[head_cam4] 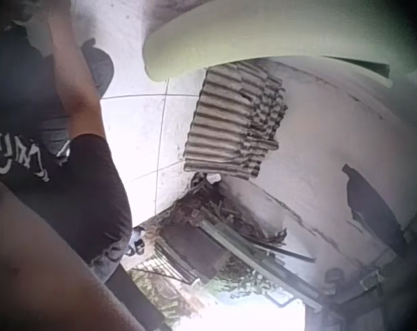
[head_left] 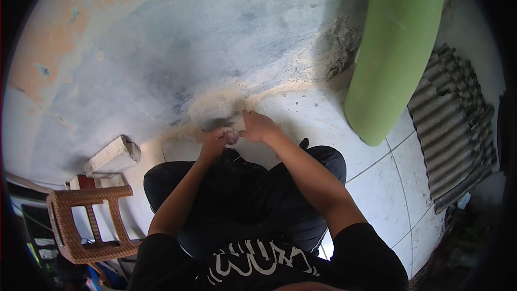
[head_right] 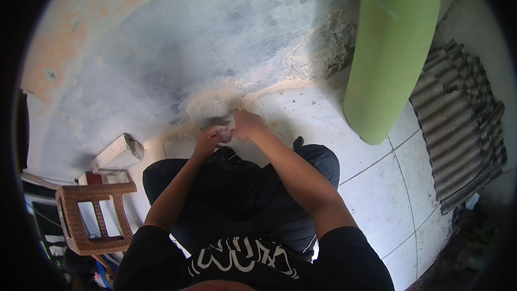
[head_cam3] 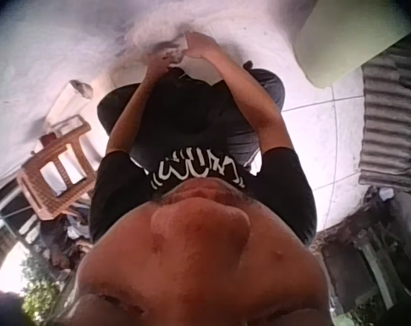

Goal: The person sands a wall with a piece of sandpaper, moving the paper across the surface of the wall to smooth it.

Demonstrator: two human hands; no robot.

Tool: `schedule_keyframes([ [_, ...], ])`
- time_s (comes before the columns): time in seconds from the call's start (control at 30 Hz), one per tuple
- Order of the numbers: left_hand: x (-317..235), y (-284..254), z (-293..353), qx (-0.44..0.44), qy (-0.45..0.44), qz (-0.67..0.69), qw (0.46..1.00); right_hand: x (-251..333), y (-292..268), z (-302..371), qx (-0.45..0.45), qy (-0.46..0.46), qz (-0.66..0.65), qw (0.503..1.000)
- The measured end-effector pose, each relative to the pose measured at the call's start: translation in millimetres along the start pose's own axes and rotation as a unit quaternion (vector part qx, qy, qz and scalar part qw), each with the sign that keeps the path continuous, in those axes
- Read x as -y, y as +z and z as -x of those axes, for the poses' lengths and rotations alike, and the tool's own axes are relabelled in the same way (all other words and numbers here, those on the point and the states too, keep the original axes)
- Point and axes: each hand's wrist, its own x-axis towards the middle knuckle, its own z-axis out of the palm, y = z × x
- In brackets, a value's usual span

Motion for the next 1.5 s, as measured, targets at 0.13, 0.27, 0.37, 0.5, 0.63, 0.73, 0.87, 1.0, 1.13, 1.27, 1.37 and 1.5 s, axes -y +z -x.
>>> schedule_keyframes([
  [0.13,-6,22,-7,0.044,-0.026,0.056,0.997,-31,40,-25,0.009,-0.073,-0.012,0.997],
  [0.27,0,25,-16,0.028,-0.008,0.079,0.996,-35,37,-39,0.158,-0.094,-0.130,0.974],
  [0.37,12,14,-9,-0.002,0.022,0.080,0.997,-18,28,-34,0.213,-0.083,-0.153,0.961],
  [0.5,11,16,-18,0.003,0.085,0.054,0.995,-32,28,-37,0.244,-0.043,-0.133,0.960],
  [0.63,10,12,-14,-0.014,0.028,0.110,0.993,-32,35,-33,0.237,0.004,-0.270,0.933],
  [0.73,13,17,-19,-0.016,0.016,0.106,0.994,-45,45,-33,0.205,0.044,-0.345,0.915],
  [0.87,34,26,-37,-0.122,0.084,0.018,0.989,-47,41,-32,0.001,-0.047,-0.237,0.970],
  [1.0,38,17,-25,-0.072,0.037,-0.149,0.986,15,-12,-28,-0.235,-0.137,-0.147,0.951],
  [1.13,21,25,-11,0.043,0.033,-0.269,0.962,98,-120,-27,-0.451,-0.304,-0.024,0.839],
  [1.27,32,24,-9,0.065,0.039,-0.302,0.950,180,-222,-39,-0.624,-0.415,0.159,0.642],
  [1.37,24,28,-8,0.101,0.032,-0.338,0.935,204,-269,-46,-0.666,-0.416,0.237,0.573],
  [1.5,29,34,-9,0.158,0.028,-0.367,0.916,193,-257,-90,-0.678,-0.432,0.242,0.543],
])
